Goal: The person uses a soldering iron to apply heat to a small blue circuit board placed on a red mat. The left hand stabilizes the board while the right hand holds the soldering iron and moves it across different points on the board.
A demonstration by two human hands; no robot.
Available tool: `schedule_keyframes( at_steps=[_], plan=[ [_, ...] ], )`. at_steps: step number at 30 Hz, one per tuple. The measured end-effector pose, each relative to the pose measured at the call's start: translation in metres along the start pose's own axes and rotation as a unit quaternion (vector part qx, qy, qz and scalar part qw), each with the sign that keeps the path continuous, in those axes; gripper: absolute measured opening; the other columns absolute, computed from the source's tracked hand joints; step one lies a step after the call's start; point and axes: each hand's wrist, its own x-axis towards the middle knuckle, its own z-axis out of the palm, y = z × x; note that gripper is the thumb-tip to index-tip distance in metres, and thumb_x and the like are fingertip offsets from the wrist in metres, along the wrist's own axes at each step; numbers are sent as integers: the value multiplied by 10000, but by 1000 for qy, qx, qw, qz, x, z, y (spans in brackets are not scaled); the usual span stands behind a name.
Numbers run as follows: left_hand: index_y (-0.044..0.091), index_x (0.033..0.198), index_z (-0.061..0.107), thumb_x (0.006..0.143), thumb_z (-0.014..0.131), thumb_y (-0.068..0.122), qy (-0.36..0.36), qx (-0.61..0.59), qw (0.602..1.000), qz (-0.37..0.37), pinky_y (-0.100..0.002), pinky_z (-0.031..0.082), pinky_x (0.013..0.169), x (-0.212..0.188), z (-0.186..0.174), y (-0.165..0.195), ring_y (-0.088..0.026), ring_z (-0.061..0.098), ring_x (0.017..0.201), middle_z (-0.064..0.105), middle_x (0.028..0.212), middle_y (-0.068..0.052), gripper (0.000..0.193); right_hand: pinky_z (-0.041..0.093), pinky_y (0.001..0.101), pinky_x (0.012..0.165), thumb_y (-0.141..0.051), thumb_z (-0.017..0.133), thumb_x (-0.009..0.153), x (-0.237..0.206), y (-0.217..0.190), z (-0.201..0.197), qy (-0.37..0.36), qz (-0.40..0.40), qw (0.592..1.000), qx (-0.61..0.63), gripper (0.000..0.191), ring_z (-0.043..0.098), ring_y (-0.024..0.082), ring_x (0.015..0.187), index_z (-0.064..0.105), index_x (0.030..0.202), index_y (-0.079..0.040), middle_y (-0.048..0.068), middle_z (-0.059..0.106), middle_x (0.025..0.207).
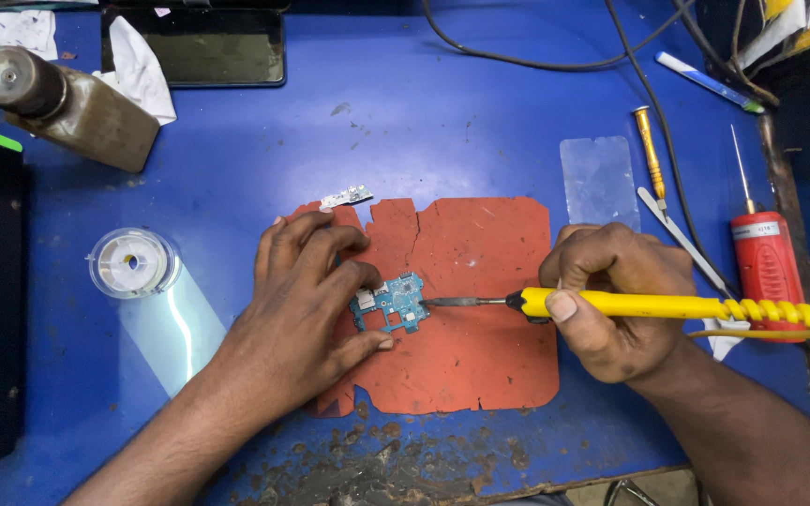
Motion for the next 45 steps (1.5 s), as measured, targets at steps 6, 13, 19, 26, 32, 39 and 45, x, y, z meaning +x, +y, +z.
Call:
schedule_keyframes(
  at_steps=[6, 13, 19, 26, 32, 39, 45],
  plan=[
    [75, 1065, 686, 684, 880, 412, 5, -1, 1000, 6, -609, 246, 1157, -1, 0, -1, -420, 318, 1393, 502, 1348, -157, 544, 455, 224, 505, -146, 592, 1019, 0, 0, 0, 0, 2, 1000, 2, 166, 564, 100, 585, 501, 921, -47, 42, 584, 694],
    [80, 1063, 685, 683, 880, 413, 2, -2, 1000, 2, -607, 243, 1157, 1, 0, 0, -422, 316, 1393, 502, 1351, -157, 542, 449, 226, 499, -140, 594, 1007, 1, 0, -2, -1, 4, 1000, -2, 160, 563, 102, 582, 500, 918, -46, 43, 580, 686],
    [82, 1078, 685, 681, 881, 412, 4, -2, 1000, 4, -610, 233, 1164, 1, -1, 0, -420, 316, 1401, 504, 1352, -156, 552, 457, 224, 503, -135, 591, 1006, 1, -2, -2, 1, 7, 1000, 2, 155, 574, 107, 593, 495, 924, -46, 44, 574, 690],
    [82, 1072, 683, 673, 885, 405, 3, -3, 1000, 6, -607, 243, 1158, 2, -2, 0, -419, 317, 1394, 503, 1347, -155, 552, 447, 222, 492, -130, 591, 999, 1, -3, -2, 2, 7, 1000, -3, 152, 571, 109, 584, 498, 917, -42, 42, 573, 685],
    [81, 1067, 684, 668, 887, 416, 0, -4, 1000, 3, -606, 244, 1156, 0, -1, 1, -417, 308, 1394, 501, 1347, -154, 559, 460, 229, 501, -130, 595, 1007, 0, -3, -1, 1, -1, 1000, -4, 156, 581, 100, 545, 499, 925, -39, 42, 559, 690],
    [80, 1058, 685, 674, 884, 421, 0, -1, 1000, 3, -609, 239, 1156, 0, 0, 0, -419, 311, 1394, 499, 1346, -159, 551, 466, 229, 504, -133, 590, 1012, -1, -2, -1, -3, 1, 1000, -1, 157, 585, 115, 596, 495, 929, -39, 41, 568, 691],
    [76, 1055, 687, 670, 885, 415, 0, 3, 1000, 2, -609, 243, 1157, -1, 0, 0, -418, 318, 1390, 503, 1346, -157, 550, 460, 231, 499, -135, 590, 1009, -1, -2, 0, -1, 0, 1000, 0, 161, 578, 112, 590, 495, 920, -41, 42, 567, 686]
  ],
)
